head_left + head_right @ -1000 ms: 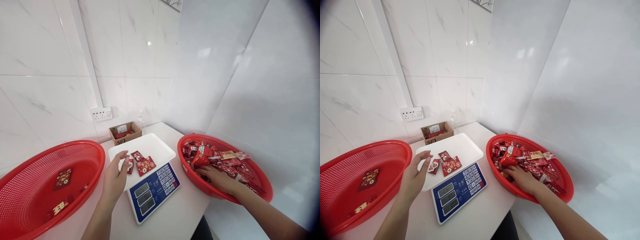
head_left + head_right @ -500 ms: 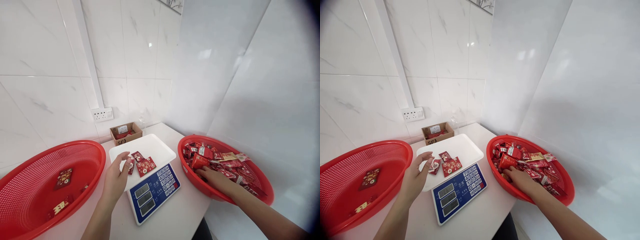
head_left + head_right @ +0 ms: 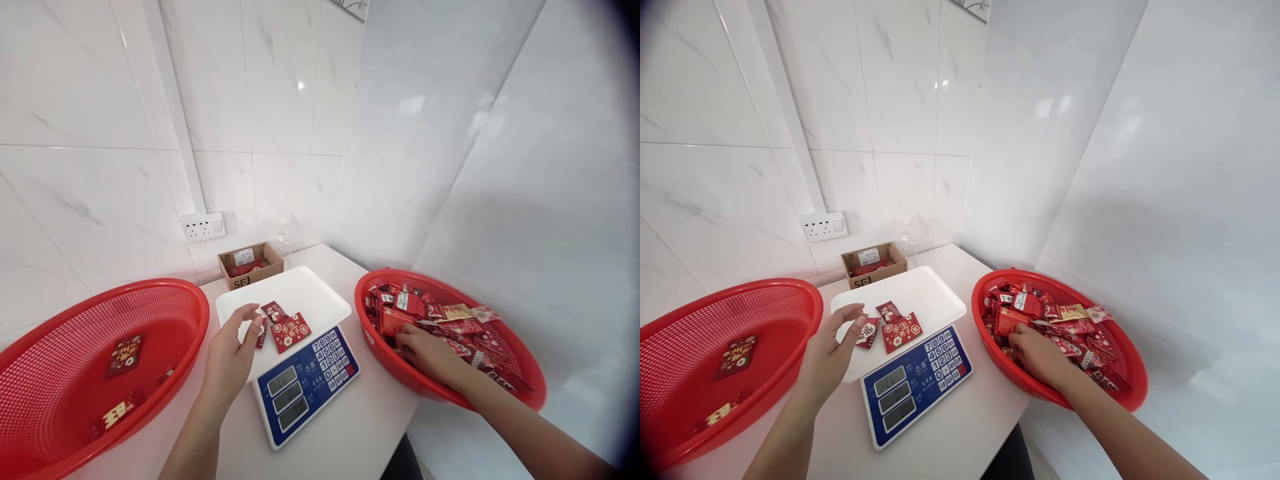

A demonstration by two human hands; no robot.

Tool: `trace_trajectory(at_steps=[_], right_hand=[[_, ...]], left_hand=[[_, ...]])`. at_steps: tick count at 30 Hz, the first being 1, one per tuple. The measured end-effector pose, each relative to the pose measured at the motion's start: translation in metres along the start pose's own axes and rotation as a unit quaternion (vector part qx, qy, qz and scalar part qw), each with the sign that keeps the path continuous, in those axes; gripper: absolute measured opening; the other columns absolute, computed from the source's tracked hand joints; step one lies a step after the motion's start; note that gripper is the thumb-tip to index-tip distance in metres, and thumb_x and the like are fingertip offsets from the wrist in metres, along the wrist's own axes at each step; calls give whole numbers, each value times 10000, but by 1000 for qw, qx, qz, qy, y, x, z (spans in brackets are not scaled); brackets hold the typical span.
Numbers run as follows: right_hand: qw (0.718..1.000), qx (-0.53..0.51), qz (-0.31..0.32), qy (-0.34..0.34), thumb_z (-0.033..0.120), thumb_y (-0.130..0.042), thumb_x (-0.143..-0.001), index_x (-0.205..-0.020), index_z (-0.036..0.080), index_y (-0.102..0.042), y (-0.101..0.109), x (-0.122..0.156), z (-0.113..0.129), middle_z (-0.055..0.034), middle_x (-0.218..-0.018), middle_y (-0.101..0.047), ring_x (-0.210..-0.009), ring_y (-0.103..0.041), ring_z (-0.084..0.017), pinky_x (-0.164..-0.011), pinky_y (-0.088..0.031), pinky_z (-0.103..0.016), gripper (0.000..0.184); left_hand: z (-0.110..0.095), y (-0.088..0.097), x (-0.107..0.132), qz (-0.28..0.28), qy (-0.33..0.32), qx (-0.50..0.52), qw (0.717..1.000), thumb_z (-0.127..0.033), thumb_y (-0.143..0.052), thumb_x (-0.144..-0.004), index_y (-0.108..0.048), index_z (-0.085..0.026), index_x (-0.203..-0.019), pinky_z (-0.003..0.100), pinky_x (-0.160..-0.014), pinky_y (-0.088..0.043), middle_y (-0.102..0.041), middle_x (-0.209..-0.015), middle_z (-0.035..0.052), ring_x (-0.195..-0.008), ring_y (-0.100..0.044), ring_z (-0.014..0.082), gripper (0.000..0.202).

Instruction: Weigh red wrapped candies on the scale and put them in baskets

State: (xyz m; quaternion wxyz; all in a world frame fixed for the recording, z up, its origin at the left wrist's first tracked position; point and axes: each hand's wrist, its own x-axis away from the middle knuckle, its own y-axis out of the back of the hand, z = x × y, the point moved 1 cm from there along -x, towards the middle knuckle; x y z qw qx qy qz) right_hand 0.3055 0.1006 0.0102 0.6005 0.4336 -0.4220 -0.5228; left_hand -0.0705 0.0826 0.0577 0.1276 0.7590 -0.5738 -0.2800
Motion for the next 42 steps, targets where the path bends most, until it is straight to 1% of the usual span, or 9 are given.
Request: trace_trajectory(at_steps=[6, 16, 21, 26, 30, 32, 34, 37, 42], right_hand=[[988, -119, -94, 13, 290, -463, -837, -673, 228, -510, 10, -2, -1, -90, -922, -621, -860, -605, -254, -836, -480, -387, 181], [913, -315, -240, -99, 479, -446, -879, -776, 268, -401, 22, -3, -17, -9, -693, -554, -645, -603, -227, -556, -536, -370, 239], [889, -366, -263, -81, 552, -542, -822, -834, 262, -408, 26, 5, 0, 49, -617, -488, -531, -504, -181, -519, -464, -327, 320], [885, -405, -231, 8, 530, -544, -841, -891, 259, -428, 20, 23, 61, 47, -656, -490, -571, -490, -163, -566, -439, -298, 299], [886, -421, -171, 93, 470, -581, -844, -860, 243, -490, -7, 38, 113, 17, -704, -541, -626, -525, -163, -589, -439, -286, 245], [880, -438, -121, 139, 444, -563, -878, -869, 234, -515, -23, 41, 131, -5, -762, -588, -664, -553, -165, -611, -446, -288, 215], [854, -492, -84, 149, 457, -567, -888, -999, 235, -515, -36, 40, 143, -11, -801, -605, -688, -570, -166, -618, -451, -289, 253], [802, -585, -20, 121, 531, -643, -827, -1192, 249, -442, -44, 35, 150, -12, -848, -613, -688, -578, -166, -580, -443, -278, 503], [801, -585, 28, 121, 598, -649, -798, -818, 213, -535, -34, 31, 155, 14, -725, -538, -633, -486, -138, -567, -411, -264, 403]], left_hand=[[0, -1, 0, -2, -15, -6, 1000, -563, -465, -879, -638, -238, -1115, 315, -644, -513, -730, -1125, 80, -784, -690, 232, 437], [1, -6, -1, 31, -7, -25, 999, -630, -465, -842, -635, -248, -1117, 290, -538, -468, -729, -1113, 65, -530, -568, 162, 501], [-1, -7, 0, 41, -4, -3, 999, -627, -488, -816, -652, -246, -1072, 304, -637, -508, -730, -1104, 78, -841, -676, 255, 487], [-16, -22, 15, 134, -7, 126, 983, -551, -553, -815, -654, -236, -1025, 373, -827, -505, -729, -1018, 71, -971, -648, 274, 391], [-28, -39, 32, 261, -23, 191, 946, -493, -636, -801, -680, -222, -990, 353, -739, -531, -731, -853, 47, -811, -664, 244, 334], [-29, -44, 36, 309, -21, 237, 921, -485, -644, -809, -671, -204, -996, 348, -738, -549, -739, -891, 58, -829, -679, 240, 339], [-28, -45, 36, 321, -10, 279, 905, -481, -635, -824, -651, -194, -1031, 359, -783, -557, -737, -989, 75, -897, -686, 242, 355], [-26, -40, 31, 308, 6, 318, 897, -452, -664, -817, -640, -196, -1064, 373, -836, -549, -725, -1054, 80, -958, -679, 246, 356], [-27, -34, 27, 292, 20, 340, 894, -417, -698, -801, -651, -200, -1072, 368, -840, -545, -727, -1064, 73, -964, -675, 242, 350]])
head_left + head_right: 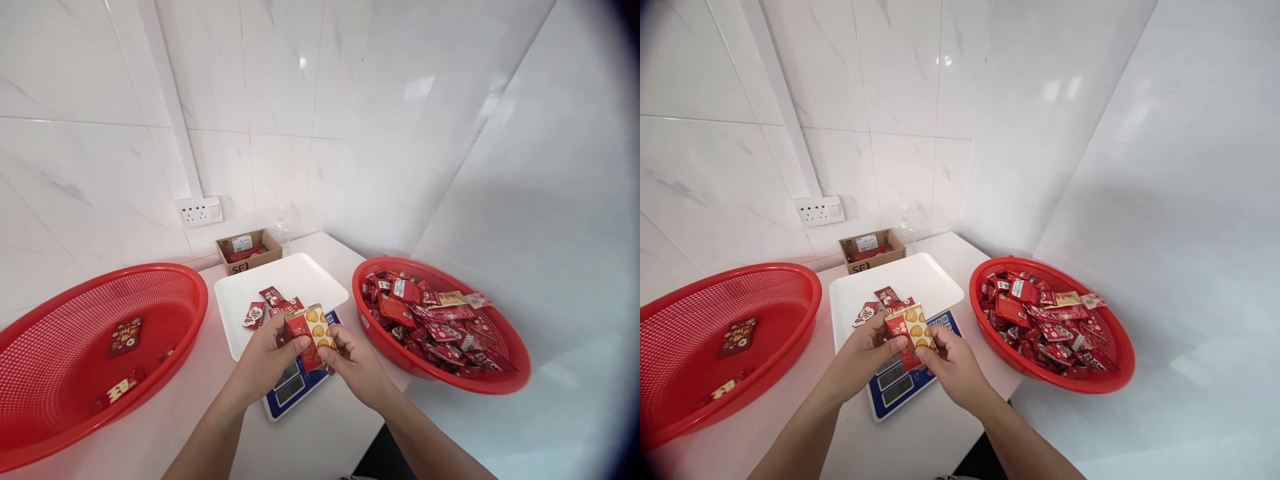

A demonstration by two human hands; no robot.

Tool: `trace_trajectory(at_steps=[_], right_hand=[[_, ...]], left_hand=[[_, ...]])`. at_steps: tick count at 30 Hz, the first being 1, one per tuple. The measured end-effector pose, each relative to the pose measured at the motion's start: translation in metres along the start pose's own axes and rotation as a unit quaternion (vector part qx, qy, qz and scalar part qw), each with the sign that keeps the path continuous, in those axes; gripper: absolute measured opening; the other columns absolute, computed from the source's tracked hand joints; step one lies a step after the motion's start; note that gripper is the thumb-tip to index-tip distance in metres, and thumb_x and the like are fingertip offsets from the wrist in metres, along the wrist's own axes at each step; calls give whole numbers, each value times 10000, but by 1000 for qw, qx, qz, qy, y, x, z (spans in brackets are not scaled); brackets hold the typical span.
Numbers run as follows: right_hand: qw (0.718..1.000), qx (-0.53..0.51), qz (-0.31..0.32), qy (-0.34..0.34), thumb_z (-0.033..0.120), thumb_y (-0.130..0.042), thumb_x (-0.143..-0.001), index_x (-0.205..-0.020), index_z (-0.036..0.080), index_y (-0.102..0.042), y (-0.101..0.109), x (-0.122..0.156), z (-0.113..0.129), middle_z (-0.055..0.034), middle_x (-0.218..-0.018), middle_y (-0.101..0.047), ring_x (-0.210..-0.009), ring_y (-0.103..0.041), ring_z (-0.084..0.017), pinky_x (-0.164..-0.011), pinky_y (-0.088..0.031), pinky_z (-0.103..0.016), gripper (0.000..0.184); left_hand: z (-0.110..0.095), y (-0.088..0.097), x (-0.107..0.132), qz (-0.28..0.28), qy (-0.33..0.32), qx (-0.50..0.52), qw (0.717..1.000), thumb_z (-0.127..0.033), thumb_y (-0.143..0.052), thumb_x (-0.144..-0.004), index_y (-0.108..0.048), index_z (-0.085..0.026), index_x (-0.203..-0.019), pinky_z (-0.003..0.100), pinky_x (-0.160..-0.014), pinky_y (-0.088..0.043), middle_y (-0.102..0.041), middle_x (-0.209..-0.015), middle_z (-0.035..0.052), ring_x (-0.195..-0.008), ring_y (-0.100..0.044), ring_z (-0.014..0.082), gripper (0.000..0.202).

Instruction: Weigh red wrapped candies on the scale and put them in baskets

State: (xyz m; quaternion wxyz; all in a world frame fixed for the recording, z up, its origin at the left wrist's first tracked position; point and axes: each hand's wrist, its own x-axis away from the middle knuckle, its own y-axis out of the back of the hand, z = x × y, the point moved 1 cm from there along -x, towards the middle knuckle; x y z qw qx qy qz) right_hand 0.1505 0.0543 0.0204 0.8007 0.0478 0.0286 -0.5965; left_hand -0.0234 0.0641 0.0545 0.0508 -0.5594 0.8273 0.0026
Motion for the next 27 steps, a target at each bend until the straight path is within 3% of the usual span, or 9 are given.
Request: trace_trajectory(at_steps=[4, 7, 12, 15, 18, 23, 27], right_hand=[[1000, 2, -2, 14, 612, -648, -788, -782, 218, -514, -4, -1, 7, 24, -692, -522, -602, -461, -133, -555, -407, -262, 416], [998, 58, -18, 32, 629, -598, -803, -780, 223, -507, -9, -3, 6, 17, -681, -551, -571, -486, -134, -510, -415, -255, 417], [976, 185, -101, 51, 508, -527, -869, -851, 216, -579, 3, -16, 5, -19, -762, -649, -666, -600, -184, -586, -484, -289, 297], [943, 274, -179, 56, 436, -500, -901, -982, 203, -615, 22, -32, 7, -63, -864, -690, -736, -623, -228, -700, -489, -362, 272], [911, 349, -207, 71, 383, -472, -921, -1154, 184, -614, 32, -49, 7, -136, -1088, -681, -958, -622, -303, -857, -462, -460, 338], [897, 417, -96, 113, 322, -518, -928, -1261, 233, -616, 22, -59, 0, -102, -1251, -655, -1164, -582, -282, -993, -452, -447, 359], [881, 461, -36, 104, 254, -557, -918, -1241, 170, -647, 13, -58, -5, -143, -1310, -627, -1231, -556, -296, -1060, -417, -465, 345]], left_hand=[[-1, 2, 1, -2, 7, -4, 1000, -447, -707, -777, -664, -179, -1069, 371, -768, -563, -738, -1030, 93, -921, -688, 260, 399], [1, 3, 0, -21, 2, -33, 999, -465, -693, -764, -672, -170, -1023, 382, -799, -562, -739, -988, 92, -904, -692, 255, 393], [3, 17, -3, -173, -16, -147, 974, -449, -565, -832, -557, -197, -1174, 388, -857, -526, -682, -1068, 95, -987, -649, 239, 425], [0, 31, -3, -230, -9, -228, 946, -460, -501, -867, -546, -215, -1174, 398, -817, -525, -649, -1154, 112, -1016, -634, 260, 395], [-3, 41, 0, -216, 2, -314, 925, -437, -492, -876, -616, -219, -1055, 438, -846, -505, -673, -1142, 114, -1053, -622, 302, 309], [-4, 43, 4, -141, 17, -416, 898, -362, -494, -875, -667, -239, -1081, 446, -902, -487, -689, -1183, 117, -1110, -621, 319, 296], [0, 40, 4, -100, 38, -458, 882, -329, -457, -902, -640, -240, -1163, 437, -907, -489, -672, -1226, 126, -1161, -604, 314, 330]])
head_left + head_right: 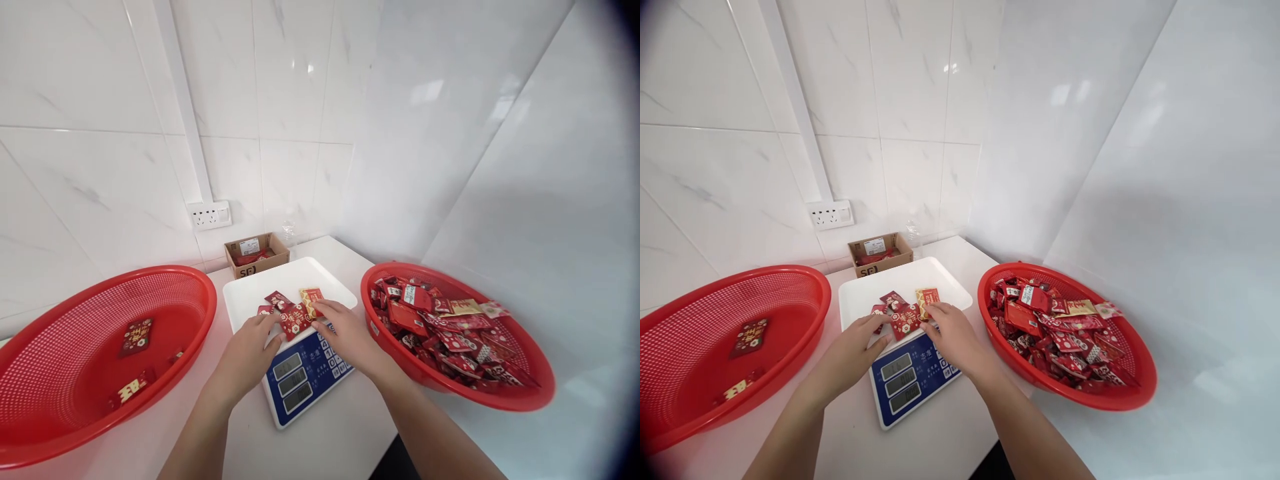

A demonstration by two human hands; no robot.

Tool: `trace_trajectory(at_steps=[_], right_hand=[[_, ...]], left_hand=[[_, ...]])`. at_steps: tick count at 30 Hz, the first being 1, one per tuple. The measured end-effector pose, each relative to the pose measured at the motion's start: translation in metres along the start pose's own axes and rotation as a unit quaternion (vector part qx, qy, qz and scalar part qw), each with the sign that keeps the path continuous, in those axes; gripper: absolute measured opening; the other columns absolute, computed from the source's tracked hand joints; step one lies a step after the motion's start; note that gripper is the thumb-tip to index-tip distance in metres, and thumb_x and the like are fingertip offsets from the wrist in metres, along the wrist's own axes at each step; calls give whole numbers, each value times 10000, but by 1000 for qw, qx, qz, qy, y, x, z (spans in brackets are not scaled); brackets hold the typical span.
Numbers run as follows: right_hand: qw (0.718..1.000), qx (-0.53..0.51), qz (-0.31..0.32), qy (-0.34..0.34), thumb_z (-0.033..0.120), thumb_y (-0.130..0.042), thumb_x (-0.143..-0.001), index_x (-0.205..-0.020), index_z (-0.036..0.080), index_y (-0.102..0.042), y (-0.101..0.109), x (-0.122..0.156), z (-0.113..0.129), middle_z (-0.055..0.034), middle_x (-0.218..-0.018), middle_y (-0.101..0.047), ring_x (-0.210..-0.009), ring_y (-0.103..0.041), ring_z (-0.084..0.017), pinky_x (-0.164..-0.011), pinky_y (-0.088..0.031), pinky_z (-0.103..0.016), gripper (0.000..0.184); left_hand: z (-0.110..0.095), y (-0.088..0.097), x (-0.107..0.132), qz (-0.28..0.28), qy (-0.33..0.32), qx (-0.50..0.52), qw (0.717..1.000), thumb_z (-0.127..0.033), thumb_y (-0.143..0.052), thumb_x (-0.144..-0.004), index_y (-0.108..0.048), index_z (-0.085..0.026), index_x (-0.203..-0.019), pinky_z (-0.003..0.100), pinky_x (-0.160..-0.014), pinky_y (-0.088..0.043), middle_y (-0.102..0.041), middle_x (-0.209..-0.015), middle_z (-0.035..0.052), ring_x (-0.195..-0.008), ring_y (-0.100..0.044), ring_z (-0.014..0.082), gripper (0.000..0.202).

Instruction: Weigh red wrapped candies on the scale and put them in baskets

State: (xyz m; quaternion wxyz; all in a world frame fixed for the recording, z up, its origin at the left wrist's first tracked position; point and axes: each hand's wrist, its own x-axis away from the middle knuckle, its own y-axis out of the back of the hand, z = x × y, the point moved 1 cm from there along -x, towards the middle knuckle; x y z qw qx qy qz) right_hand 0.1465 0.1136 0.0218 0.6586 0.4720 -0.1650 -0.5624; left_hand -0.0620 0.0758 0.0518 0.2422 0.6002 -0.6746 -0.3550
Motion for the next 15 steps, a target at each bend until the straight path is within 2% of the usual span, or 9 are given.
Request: trace_trajectory(at_steps=[4, 8, 13, 15], right_hand=[[998, 37, 47, 3, 254, -538, -944, -1215, 129, -663, -1, -6, 2, -169, -1329, -612, -1255, -540, -314, -1082, -389, -499, 324], [995, 63, 75, 5, 281, -497, -973, -1292, 108, -615, -1, -12, 9, -195, -1408, -538, -1347, -436, -364, -1112, -314, -576, 382], [989, 51, 130, 53, 380, -498, -977, -1330, 222, -601, -6, -12, 20, -82, -1451, -522, -1390, -393, -321, -1142, -316, -516, 401], [987, 52, 139, 57, 376, -502, -976, -1334, 212, -598, -8, -13, 21, -84, -1430, -546, -1380, -409, -319, -1144, -313, -513, 405]], left_hand=[[3, -7, -4, 29, -10, -24, 999, -330, -450, -923, -599, -226, -1229, 417, -909, -500, -633, -1295, 119, -1188, -591, 292, 356], [6, -12, -8, 33, -35, -45, 998, -303, -451, -936, -573, -172, -1267, 431, -948, -490, -602, -1322, 138, -1206, -571, 290, 377], [9, -16, -9, 31, -67, -65, 995, -280, -451, -954, -600, -199, -1259, 429, -1036, -443, -587, -1344, 123, -1250, -534, 275, 349], [11, -17, -10, 29, -70, -73, 994, -282, -464, -950, -605, -191, -1258, 461, -1064, -417, -574, -1362, 136, -1286, -504, 296, 351]])
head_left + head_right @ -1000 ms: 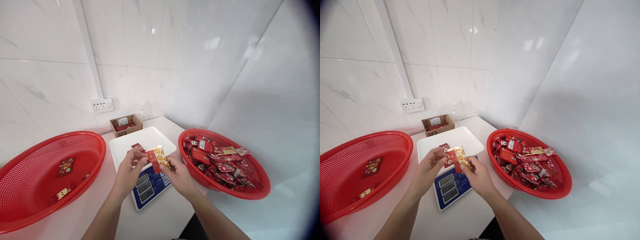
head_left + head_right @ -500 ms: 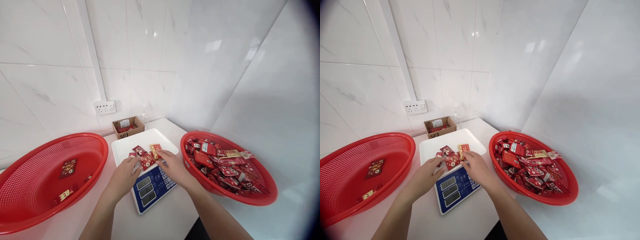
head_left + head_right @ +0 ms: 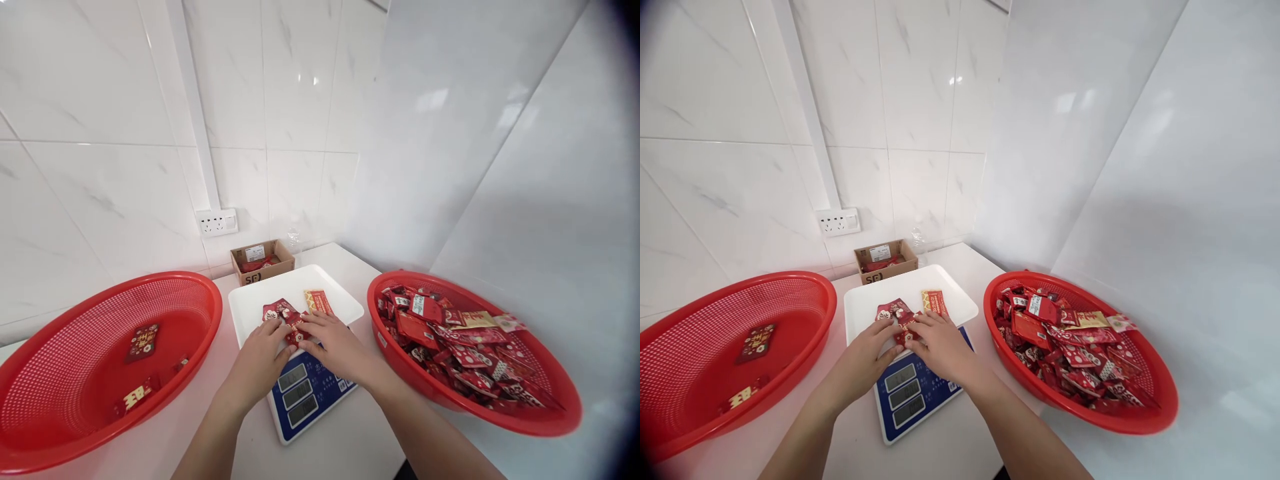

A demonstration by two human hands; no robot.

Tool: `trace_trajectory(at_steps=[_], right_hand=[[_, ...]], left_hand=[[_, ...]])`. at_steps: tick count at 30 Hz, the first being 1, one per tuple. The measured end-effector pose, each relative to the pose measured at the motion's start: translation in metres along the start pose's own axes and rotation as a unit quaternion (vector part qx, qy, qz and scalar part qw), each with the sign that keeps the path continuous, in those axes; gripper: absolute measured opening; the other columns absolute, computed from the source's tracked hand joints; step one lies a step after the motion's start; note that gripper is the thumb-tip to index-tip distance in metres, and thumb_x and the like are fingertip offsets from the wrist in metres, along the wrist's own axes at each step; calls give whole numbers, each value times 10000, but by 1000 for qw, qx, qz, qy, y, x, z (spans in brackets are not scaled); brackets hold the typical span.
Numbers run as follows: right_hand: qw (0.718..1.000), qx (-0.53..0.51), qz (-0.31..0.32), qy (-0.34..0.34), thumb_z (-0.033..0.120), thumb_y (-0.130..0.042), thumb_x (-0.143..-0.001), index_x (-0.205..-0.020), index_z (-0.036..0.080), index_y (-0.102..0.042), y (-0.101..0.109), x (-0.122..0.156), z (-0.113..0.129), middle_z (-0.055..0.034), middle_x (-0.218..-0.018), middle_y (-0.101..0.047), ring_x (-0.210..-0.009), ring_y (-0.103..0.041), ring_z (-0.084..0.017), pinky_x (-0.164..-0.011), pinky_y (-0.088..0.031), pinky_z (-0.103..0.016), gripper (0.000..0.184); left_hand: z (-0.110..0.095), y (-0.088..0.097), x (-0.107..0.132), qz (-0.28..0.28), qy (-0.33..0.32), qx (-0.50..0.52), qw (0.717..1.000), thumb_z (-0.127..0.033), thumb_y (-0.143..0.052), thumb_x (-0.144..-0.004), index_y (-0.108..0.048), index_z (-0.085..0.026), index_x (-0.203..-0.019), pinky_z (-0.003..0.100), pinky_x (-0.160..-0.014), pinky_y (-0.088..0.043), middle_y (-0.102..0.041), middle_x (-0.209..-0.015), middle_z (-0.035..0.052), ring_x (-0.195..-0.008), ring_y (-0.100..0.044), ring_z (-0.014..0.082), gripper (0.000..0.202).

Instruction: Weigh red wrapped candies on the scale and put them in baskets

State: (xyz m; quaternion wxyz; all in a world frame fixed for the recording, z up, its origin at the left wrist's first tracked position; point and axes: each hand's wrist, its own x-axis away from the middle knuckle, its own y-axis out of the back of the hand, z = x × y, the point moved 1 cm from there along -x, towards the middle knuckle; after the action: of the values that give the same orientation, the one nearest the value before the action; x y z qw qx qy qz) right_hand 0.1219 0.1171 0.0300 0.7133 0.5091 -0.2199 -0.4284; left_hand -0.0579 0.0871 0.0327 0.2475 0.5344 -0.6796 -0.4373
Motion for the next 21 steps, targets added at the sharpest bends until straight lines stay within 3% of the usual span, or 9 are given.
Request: trace_trajectory(at_steps=[4, 7, 10, 13, 17, 21], right_hand=[[1000, 7, 2, -13, 335, -506, -975, -1345, 170, -586, -2, -7, -3, -131, -1420, -546, -1371, -413, -340, -1144, -298, -521, 413], [1000, 7, 9, -17, 368, -495, -978, -1398, 176, -534, -2, -10, 0, -148, -1491, -457, -1413, -331, -372, -1144, -275, -549, 463], [1000, 6, 24, 4, 415, -478, -981, -1433, 256, -488, -2, -13, 7, -73, -1561, -362, -1451, -233, -384, -1153, -226, -579, 480], [999, 5, 43, 26, 464, -458, -981, -1422, 292, -497, -2, -21, 11, -13, -1567, -356, -1459, -207, -379, -1166, -200, -565, 475], [999, 14, 46, -2, 489, -426, -985, -1383, 215, -549, -1, -33, 9, -85, -1547, -387, -1454, -214, -395, -1152, -199, -580, 498], [998, 20, 37, -41, 515, -386, -989, -1413, 194, -513, 4, -31, 5, -131, -1570, -329, -1460, -197, -391, -1146, -175, -595, 546]], left_hand=[[3, -1, 0, -12, 1, -8, 1000, -301, -474, -947, -577, -177, -1285, 482, -1085, -396, -538, -1411, 148, -1328, -467, 303, 375], [5, 1, -1, -29, 9, -11, 999, -288, -478, -938, -561, -177, -1285, 486, -1088, -392, -523, -1428, 146, -1340, -453, 301, 374], [7, 4, -1, -47, 24, -12, 999, -263, -453, -939, -513, -177, -1319, 479, -1060, -418, -538, -1407, 145, -1300, -495, 289, 394], [10, 5, -2, -52, 37, -13, 998, -245, -429, -943, -447, -157, -1378, 462, -1048, -429, -537, -1404, 155, -1287, -507, 281, 445], [12, 7, -1, -45, 46, -18, 998, -268, -413, -952, -437, -145, -1396, 458, -1060, -414, -522, -1425, 160, -1301, -495, 287, 461], [9, 8, 1, -27, 50, -20, 998, -293, -436, -945, -460, -151, -1391, 459, -1096, -378, -510, -1448, 143, -1346, -451, 281, 468]])
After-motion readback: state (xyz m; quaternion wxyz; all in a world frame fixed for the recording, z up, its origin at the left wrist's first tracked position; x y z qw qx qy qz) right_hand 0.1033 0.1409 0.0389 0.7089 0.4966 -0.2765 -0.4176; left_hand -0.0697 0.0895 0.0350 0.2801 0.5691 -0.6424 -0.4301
